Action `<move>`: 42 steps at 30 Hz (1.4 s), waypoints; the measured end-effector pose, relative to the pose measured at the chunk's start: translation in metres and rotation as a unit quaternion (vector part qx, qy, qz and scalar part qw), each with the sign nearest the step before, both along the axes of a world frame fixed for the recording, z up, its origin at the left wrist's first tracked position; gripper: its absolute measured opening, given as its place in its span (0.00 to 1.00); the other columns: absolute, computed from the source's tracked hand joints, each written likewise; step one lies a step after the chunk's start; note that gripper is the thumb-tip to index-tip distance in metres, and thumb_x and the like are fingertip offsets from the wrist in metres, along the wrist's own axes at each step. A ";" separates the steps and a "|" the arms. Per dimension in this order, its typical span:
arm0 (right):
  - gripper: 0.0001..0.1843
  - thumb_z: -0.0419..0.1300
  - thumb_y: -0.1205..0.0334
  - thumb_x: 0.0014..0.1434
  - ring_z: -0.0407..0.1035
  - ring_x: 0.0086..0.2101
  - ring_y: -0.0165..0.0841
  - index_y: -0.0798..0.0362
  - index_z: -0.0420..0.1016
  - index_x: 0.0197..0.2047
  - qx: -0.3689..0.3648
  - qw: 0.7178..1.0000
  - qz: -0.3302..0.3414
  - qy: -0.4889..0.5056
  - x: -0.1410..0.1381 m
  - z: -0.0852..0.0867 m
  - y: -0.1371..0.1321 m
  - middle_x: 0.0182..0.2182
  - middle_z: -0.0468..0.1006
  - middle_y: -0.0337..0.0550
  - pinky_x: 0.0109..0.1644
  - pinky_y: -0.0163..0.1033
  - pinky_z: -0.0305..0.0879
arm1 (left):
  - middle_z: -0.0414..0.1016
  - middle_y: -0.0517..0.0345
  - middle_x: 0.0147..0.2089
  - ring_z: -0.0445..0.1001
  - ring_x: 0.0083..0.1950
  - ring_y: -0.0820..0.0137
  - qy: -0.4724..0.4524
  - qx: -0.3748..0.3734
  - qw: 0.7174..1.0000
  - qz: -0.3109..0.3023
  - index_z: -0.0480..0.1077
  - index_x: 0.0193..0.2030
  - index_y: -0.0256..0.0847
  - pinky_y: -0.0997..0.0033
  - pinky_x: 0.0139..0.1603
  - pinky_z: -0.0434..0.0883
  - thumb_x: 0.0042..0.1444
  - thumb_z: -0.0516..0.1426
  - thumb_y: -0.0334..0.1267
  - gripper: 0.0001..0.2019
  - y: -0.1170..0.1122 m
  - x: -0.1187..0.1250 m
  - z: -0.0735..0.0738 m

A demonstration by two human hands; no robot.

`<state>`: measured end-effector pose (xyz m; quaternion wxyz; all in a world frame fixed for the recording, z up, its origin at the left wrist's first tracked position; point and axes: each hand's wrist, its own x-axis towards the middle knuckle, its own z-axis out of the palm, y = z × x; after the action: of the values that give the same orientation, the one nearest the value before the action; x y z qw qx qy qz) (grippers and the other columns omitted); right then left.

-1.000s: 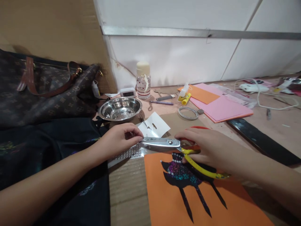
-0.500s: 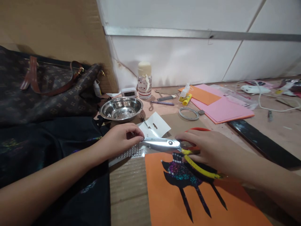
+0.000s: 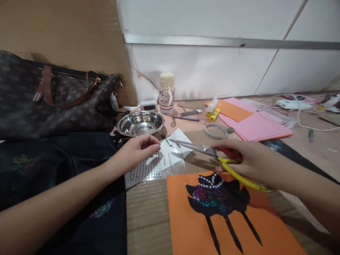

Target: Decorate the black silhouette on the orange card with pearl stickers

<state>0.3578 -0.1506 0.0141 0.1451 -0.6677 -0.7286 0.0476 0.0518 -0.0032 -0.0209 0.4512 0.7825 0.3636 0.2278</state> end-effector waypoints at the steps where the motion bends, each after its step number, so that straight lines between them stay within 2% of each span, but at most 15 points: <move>1: 0.19 0.66 0.56 0.57 0.76 0.33 0.40 0.43 0.77 0.53 -0.008 1.000 -0.017 0.000 0.005 0.000 0.003 0.35 0.83 0.41 0.32 0.38 0.65 | 0.76 0.59 0.35 0.74 0.35 0.68 -0.002 0.002 1.000 0.001 0.72 0.40 0.40 0.70 0.35 0.70 0.61 0.58 0.50 0.14 -0.002 0.000 0.001; 5: 0.23 0.62 0.60 0.59 0.78 0.38 0.45 0.45 0.73 0.59 -0.015 0.998 -0.052 -0.018 0.023 -0.006 0.020 0.42 0.83 0.45 0.35 0.41 0.70 | 0.76 0.59 0.39 0.74 0.41 0.66 -0.004 0.018 1.000 -0.011 0.73 0.41 0.42 0.68 0.43 0.71 0.62 0.60 0.47 0.10 -0.026 0.002 0.009; 7: 0.26 0.60 0.62 0.59 0.78 0.42 0.46 0.46 0.72 0.61 0.000 0.999 -0.046 -0.025 0.032 -0.012 0.028 0.46 0.83 0.46 0.38 0.43 0.72 | 0.76 0.59 0.43 0.75 0.45 0.66 -0.024 0.013 0.999 -0.031 0.71 0.48 0.45 0.67 0.45 0.71 0.65 0.58 0.46 0.10 -0.043 0.003 0.012; 12: 0.21 0.58 0.63 0.62 0.77 0.47 0.46 0.50 0.73 0.59 0.028 0.998 -0.004 -0.048 0.045 -0.021 0.038 0.49 0.82 0.49 0.46 0.48 0.72 | 0.74 0.60 0.43 0.74 0.45 0.66 -0.047 -0.056 0.989 -0.130 0.68 0.51 0.49 0.68 0.45 0.72 0.70 0.52 0.48 0.10 -0.073 0.005 0.011; 16: 0.12 0.55 0.59 0.68 0.75 0.45 0.47 0.53 0.79 0.43 0.098 0.995 -0.006 -0.021 0.017 -0.010 0.023 0.43 0.82 0.52 0.48 0.50 0.69 | 0.74 0.60 0.41 0.73 0.44 0.66 -0.042 -0.062 0.989 -0.129 0.68 0.49 0.48 0.68 0.44 0.72 0.71 0.51 0.49 0.10 -0.077 0.007 0.009; 18: 0.11 0.57 0.58 0.67 0.76 0.40 0.41 0.51 0.79 0.39 0.107 0.990 -0.016 0.091 -0.010 -0.001 0.006 0.38 0.82 0.47 0.44 0.45 0.69 | 0.74 0.61 0.40 0.73 0.43 0.66 -0.037 -0.060 0.989 -0.129 0.67 0.48 0.48 0.68 0.42 0.72 0.71 0.51 0.49 0.10 -0.077 0.008 0.010; 20: 0.07 0.60 0.59 0.65 0.75 0.35 0.36 0.48 0.79 0.37 0.064 0.980 0.014 0.186 -0.039 0.007 -0.012 0.33 0.82 0.41 0.39 0.39 0.69 | 0.74 0.61 0.40 0.74 0.41 0.67 -0.035 -0.052 0.989 -0.137 0.67 0.48 0.47 0.69 0.41 0.72 0.70 0.50 0.48 0.10 -0.080 0.010 0.011; 21: 0.04 0.62 0.61 0.64 0.75 0.33 0.33 0.46 0.79 0.38 0.045 0.972 0.054 0.224 -0.051 0.009 -0.020 0.32 0.81 0.38 0.37 0.37 0.68 | 0.75 0.61 0.40 0.74 0.41 0.67 -0.033 -0.046 0.988 -0.142 0.68 0.47 0.47 0.69 0.41 0.72 0.70 0.50 0.47 0.09 -0.081 0.010 0.012; 22: 0.04 0.63 0.63 0.63 0.75 0.33 0.32 0.45 0.80 0.40 0.009 0.963 0.093 0.252 -0.061 0.010 -0.025 0.32 0.81 0.36 0.37 0.35 0.68 | 0.75 0.61 0.40 0.74 0.40 0.67 -0.033 -0.038 0.988 -0.148 0.68 0.47 0.47 0.69 0.41 0.73 0.70 0.51 0.46 0.09 -0.083 0.011 0.013; 24: 0.07 0.66 0.66 0.61 0.74 0.33 0.29 0.44 0.81 0.42 -0.018 0.946 0.114 0.303 -0.075 0.010 -0.031 0.33 0.82 0.34 0.37 0.32 0.68 | 0.75 0.61 0.39 0.74 0.40 0.67 -0.031 -0.022 0.987 -0.157 0.68 0.46 0.47 0.68 0.41 0.73 0.69 0.51 0.45 0.08 -0.087 0.013 0.015; 28: 0.04 0.70 0.62 0.58 0.73 0.30 0.28 0.49 0.82 0.38 -0.056 0.934 0.095 0.340 -0.080 0.004 -0.029 0.33 0.81 0.36 0.33 0.31 0.66 | 0.75 0.61 0.39 0.74 0.39 0.66 -0.015 0.021 0.987 -0.160 0.69 0.46 0.48 0.67 0.39 0.72 0.68 0.51 0.44 0.08 -0.093 0.015 0.016; 31: 0.06 0.70 0.58 0.60 0.73 0.29 0.28 0.50 0.82 0.38 -0.032 0.927 0.119 0.354 -0.081 0.000 -0.027 0.31 0.81 0.37 0.33 0.31 0.67 | 0.75 0.61 0.39 0.74 0.38 0.66 0.000 0.047 0.985 -0.165 0.70 0.44 0.49 0.67 0.38 0.71 0.67 0.52 0.43 0.06 -0.095 0.016 0.014; 34: 0.04 0.68 0.60 0.62 0.74 0.31 0.29 0.51 0.82 0.36 -0.022 0.920 0.141 0.366 -0.083 -0.002 -0.027 0.31 0.81 0.38 0.37 0.32 0.69 | 0.76 0.61 0.38 0.74 0.38 0.66 0.006 0.066 0.985 -0.160 0.69 0.44 0.49 0.68 0.37 0.71 0.66 0.53 0.42 0.06 -0.096 0.016 0.013; 36: 0.04 0.67 0.62 0.62 0.75 0.32 0.29 0.51 0.83 0.36 -0.036 0.918 0.133 0.373 -0.084 -0.002 -0.027 0.31 0.82 0.39 0.37 0.32 0.69 | 0.76 0.60 0.38 0.75 0.38 0.66 0.007 0.079 0.984 -0.162 0.69 0.44 0.48 0.69 0.36 0.71 0.67 0.53 0.41 0.05 -0.096 0.016 0.012; 42: 0.05 0.66 0.65 0.61 0.73 0.30 0.28 0.50 0.83 0.34 -0.070 0.901 0.104 0.415 -0.087 -0.003 -0.028 0.29 0.83 0.37 0.33 0.29 0.67 | 0.77 0.61 0.39 0.75 0.39 0.67 0.007 0.122 0.977 -0.176 0.70 0.44 0.48 0.70 0.37 0.70 0.68 0.52 0.40 0.05 -0.096 0.015 0.009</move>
<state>0.2711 -0.1786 0.0115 0.3812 -0.5166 -0.6624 0.3860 0.0668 -0.0995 -0.0115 0.3829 0.8848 0.1935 0.1816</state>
